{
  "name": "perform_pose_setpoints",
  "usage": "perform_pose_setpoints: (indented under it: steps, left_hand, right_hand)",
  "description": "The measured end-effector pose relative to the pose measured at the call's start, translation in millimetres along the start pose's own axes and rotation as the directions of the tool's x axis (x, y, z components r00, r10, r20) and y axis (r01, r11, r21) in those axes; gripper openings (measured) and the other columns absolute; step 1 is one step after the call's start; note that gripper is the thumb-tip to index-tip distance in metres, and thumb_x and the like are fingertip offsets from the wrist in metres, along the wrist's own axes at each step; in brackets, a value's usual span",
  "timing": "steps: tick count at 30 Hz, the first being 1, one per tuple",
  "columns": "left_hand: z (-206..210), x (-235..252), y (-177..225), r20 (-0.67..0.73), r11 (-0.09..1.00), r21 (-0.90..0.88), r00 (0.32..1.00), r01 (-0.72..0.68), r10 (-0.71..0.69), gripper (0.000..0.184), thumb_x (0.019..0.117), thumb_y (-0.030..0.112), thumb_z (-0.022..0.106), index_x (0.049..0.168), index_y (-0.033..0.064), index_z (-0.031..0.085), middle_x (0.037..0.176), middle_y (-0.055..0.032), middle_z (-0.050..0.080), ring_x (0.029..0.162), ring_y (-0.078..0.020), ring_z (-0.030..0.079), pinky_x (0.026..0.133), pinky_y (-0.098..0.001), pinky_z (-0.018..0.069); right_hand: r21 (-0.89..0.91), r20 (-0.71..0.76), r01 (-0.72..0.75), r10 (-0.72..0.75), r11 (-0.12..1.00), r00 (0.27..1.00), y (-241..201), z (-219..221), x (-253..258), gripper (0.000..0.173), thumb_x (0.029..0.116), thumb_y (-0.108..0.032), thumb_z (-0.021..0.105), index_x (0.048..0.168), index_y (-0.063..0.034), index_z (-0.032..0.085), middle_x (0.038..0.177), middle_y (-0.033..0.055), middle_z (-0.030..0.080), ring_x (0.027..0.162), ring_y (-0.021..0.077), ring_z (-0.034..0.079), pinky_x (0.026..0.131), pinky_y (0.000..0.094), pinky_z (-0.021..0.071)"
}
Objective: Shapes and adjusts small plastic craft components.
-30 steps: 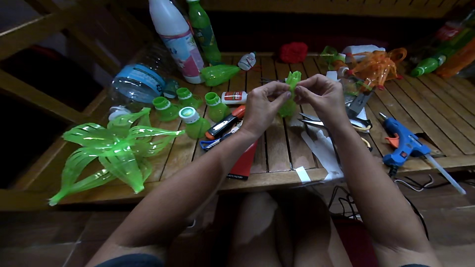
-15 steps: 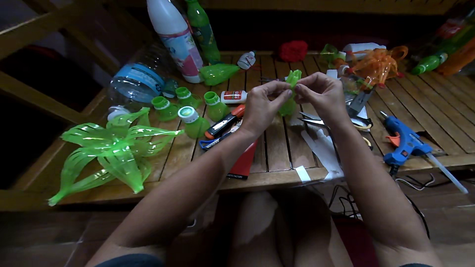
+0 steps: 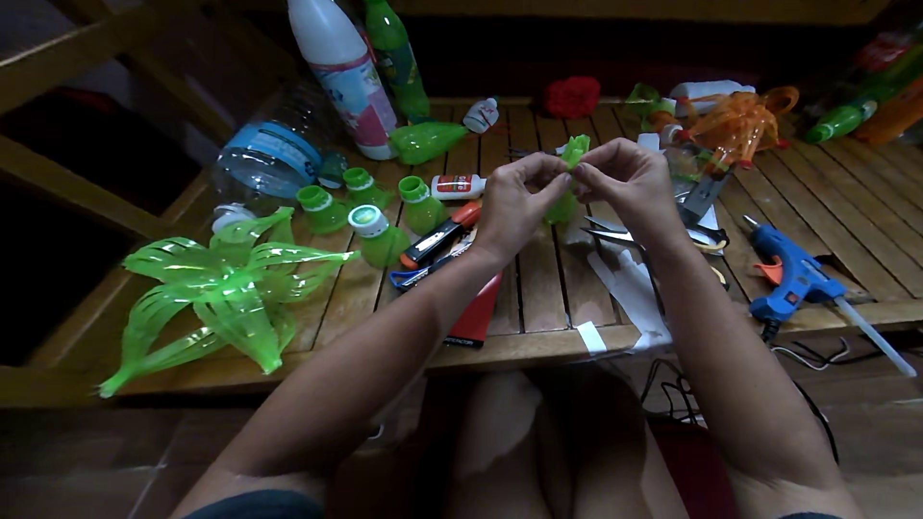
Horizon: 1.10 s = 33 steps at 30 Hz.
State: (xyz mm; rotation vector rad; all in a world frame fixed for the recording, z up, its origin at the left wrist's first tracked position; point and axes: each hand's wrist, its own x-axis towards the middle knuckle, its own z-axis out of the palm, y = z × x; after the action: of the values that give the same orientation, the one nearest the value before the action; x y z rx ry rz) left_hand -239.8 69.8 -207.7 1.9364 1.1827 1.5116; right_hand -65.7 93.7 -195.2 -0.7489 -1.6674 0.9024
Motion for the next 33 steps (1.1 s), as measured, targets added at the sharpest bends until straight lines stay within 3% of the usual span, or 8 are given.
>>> perform_pose_setpoints:
  steps: [7, 33]
  left_hand:
    - [1.6, -0.6, 3.6, -0.013, 0.998, -0.056, 1.000, 0.022, -0.023, 0.010, 0.0956, 0.010, 0.068, 0.103, 0.0042, 0.073, 0.090, 0.0025, 0.071, 0.079, 0.0035, 0.064, 0.075, -0.0148, 0.0531]
    - [4.4, -1.3, 2.2, -0.002, 0.999, -0.033, 1.000, -0.006, 0.006, 0.012, 0.0957, 0.010, 0.067, 0.104, 0.0034, 0.073, 0.094, -0.0001, 0.072, 0.084, 0.0011, 0.065, 0.081, -0.0174, 0.0534]
  right_hand:
    - [0.032, 0.025, -0.030, 0.029, 0.999, 0.999, -2.8, -0.8, -0.5, 0.009, 0.0950, -0.005, 0.068, 0.103, -0.0025, 0.065, 0.090, -0.0015, 0.069, 0.078, 0.0054, 0.069, 0.072, 0.0250, 0.0616]
    - [0.061, 0.055, 0.000, -0.003, 0.998, 0.998, -1.9, -0.8, -0.4, 0.005, 0.0956, -0.004, 0.064, 0.100, -0.0071, 0.062, 0.085, -0.0059, 0.065, 0.075, 0.0022, 0.066, 0.070, 0.0221, 0.0590]
